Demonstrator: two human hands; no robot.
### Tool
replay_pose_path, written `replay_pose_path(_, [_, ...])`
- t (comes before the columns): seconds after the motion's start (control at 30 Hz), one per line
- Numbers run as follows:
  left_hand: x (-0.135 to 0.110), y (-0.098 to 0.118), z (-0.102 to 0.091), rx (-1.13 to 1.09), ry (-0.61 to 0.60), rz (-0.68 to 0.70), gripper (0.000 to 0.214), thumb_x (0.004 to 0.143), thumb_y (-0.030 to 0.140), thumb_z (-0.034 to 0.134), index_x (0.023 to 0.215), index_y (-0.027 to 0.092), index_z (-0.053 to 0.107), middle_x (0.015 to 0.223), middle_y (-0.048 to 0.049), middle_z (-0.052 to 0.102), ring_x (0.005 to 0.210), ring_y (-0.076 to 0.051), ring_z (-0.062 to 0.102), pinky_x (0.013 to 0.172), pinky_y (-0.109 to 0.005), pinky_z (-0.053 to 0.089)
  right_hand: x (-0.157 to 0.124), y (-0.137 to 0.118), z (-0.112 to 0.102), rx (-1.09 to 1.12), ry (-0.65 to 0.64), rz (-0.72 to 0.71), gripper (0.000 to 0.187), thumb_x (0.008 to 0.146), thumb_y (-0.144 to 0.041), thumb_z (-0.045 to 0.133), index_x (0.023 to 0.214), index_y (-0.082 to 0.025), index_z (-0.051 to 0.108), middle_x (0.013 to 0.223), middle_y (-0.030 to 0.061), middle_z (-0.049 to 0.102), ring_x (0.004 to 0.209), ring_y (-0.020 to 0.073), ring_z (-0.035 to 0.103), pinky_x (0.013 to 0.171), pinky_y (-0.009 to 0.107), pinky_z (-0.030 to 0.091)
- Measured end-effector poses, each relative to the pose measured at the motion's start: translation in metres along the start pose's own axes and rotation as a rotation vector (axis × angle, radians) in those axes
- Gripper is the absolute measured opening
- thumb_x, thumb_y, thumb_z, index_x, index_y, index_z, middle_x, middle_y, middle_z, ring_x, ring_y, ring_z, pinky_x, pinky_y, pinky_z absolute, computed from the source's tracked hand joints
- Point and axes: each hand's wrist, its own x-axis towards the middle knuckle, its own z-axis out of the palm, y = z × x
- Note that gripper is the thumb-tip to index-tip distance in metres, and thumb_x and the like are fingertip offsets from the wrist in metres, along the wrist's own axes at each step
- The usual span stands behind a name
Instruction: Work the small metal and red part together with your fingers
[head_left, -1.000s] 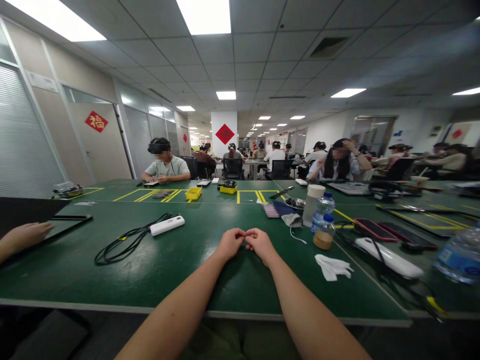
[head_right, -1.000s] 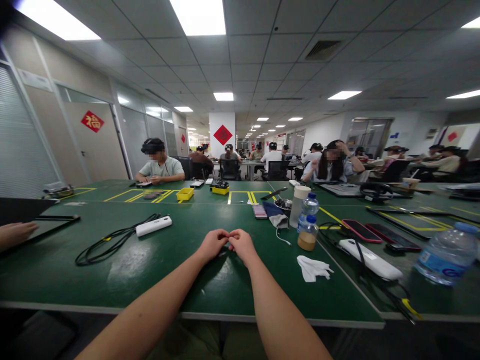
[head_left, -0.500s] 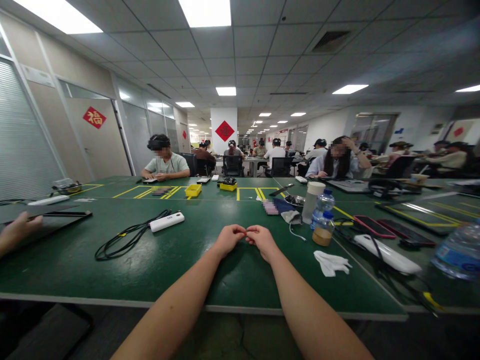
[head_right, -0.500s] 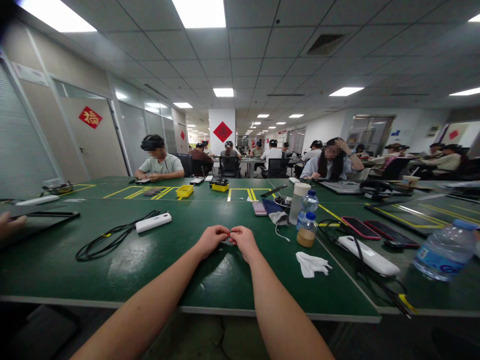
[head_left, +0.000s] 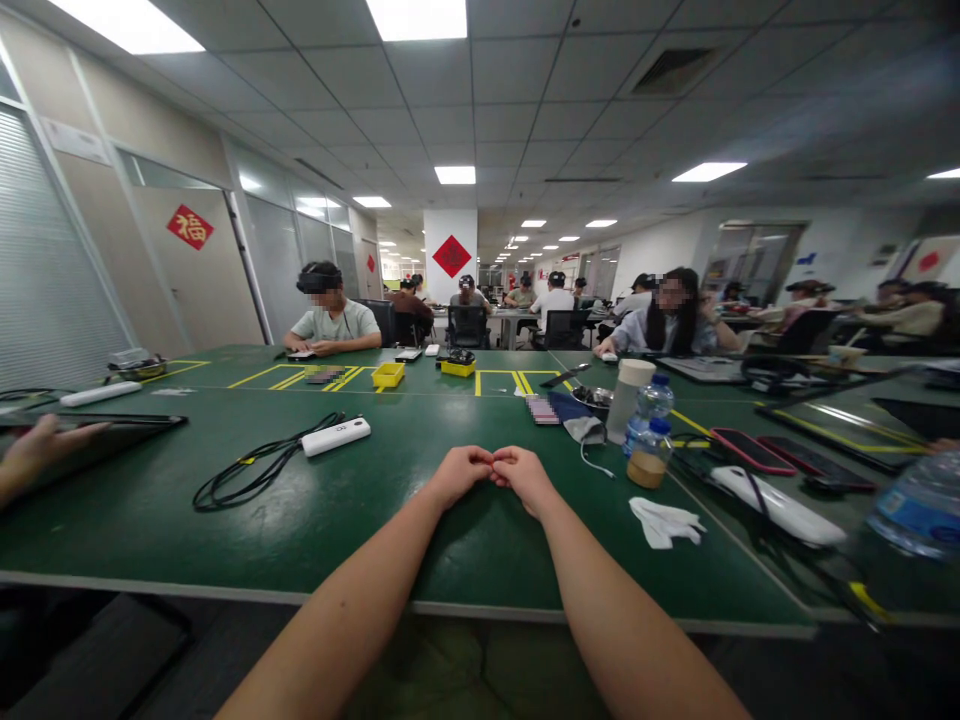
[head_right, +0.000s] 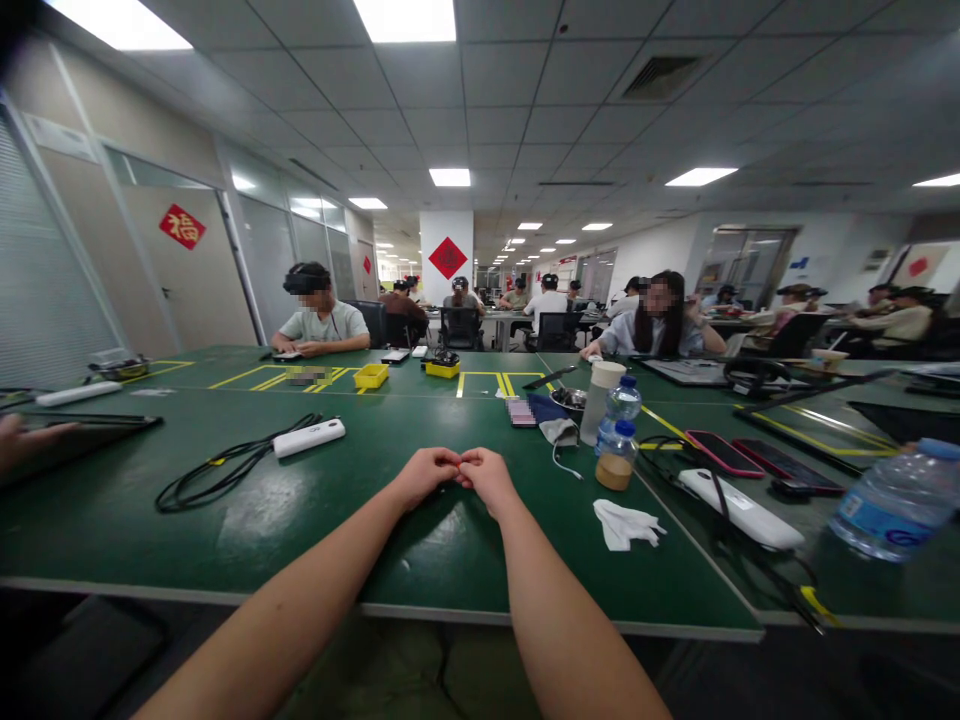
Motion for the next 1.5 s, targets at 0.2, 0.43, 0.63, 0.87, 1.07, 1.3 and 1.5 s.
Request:
replay_pose_path(0.2, [0.002,-0.001,0.002,-0.026,0.047,-0.035,0.017,0.069,0.013,0.063,0.086,0.012,0.068,0.07,-0.0016,0.068,0.059,-0.011,0.059,0.06,-0.023,0.047,-0.002,-0.002,-0.001,0.004,0.013,0.01,0.018,0.07,-0.005,0.063,0.086,-0.013,0.06,0.06,0.0017,0.067,0.052,0.0105,0.062,0.049,0.018,0.048])
replay_pose_path(0.43, [0.002,-0.001,-0.002,-0.059,0.052,-0.059,0.019,0.071,0.013,0.062,0.087,0.011,0.072,0.073,-0.0036,0.069,0.06,-0.011,0.058,0.06,-0.023,0.047,0.004,0.001,-0.003,0.023,0.034,0.039,0.015,0.073,-0.006,0.06,0.086,-0.014,0.062,0.069,0.0044,0.069,0.058,0.0117,0.065,0.048,0.018,0.049])
replay_pose_path(0.63, [0.004,-0.004,-0.002,-0.132,0.067,-0.058,0.026,0.069,0.01,0.065,0.094,0.012,0.07,0.081,-0.0047,0.071,0.068,-0.011,0.06,0.065,-0.022,0.048,0.006,0.005,-0.005,0.044,0.038,0.029,0.02,0.07,-0.006,0.065,0.089,-0.015,0.062,0.073,0.0042,0.069,0.059,0.0118,0.065,0.048,0.018,0.049])
replay_pose_path(0.87, [0.003,-0.004,-0.002,-0.251,0.082,-0.076,0.016,0.067,0.014,0.069,0.084,0.011,0.07,0.073,-0.004,0.069,0.064,-0.012,0.061,0.067,-0.024,0.05,0.002,-0.001,-0.005,0.051,0.051,0.044,0.019,0.071,-0.006,0.063,0.088,-0.014,0.061,0.075,0.005,0.07,0.057,0.011,0.065,0.047,0.018,0.048])
replay_pose_path(1.07, [0.003,-0.003,-0.002,-0.384,0.047,-0.136,0.015,0.073,0.02,0.067,0.082,0.01,0.071,0.076,-0.0076,0.071,0.069,-0.014,0.065,0.077,-0.029,0.052,0.004,-0.001,-0.006,0.09,0.049,0.104,0.016,0.074,-0.008,0.059,0.088,-0.015,0.061,0.075,0.0065,0.071,0.059,0.0128,0.068,0.049,0.019,0.05])
replay_pose_path(1.3, [0.002,0.001,-0.002,-0.474,0.048,-0.17,0.012,0.076,0.016,0.062,0.08,0.009,0.071,0.073,-0.0076,0.071,0.067,-0.012,0.065,0.08,-0.03,0.053,-0.002,-0.009,-0.005,0.12,0.051,0.144,0.012,0.078,-0.011,0.054,0.088,-0.015,0.059,0.078,0.0084,0.071,0.062,0.0143,0.069,0.052,0.021,0.052])
replay_pose_path(1.5, [0.003,-0.002,-0.002,-0.511,0.058,-0.191,0.013,0.073,0.008,0.061,0.081,0.009,0.072,0.078,-0.0087,0.072,0.074,-0.015,0.068,0.085,-0.032,0.053,-0.003,-0.011,-0.005,0.127,0.052,0.159,0.013,0.078,-0.009,0.054,0.088,-0.015,0.059,0.075,0.0076,0.071,0.062,0.0143,0.07,0.054,0.021,0.053])
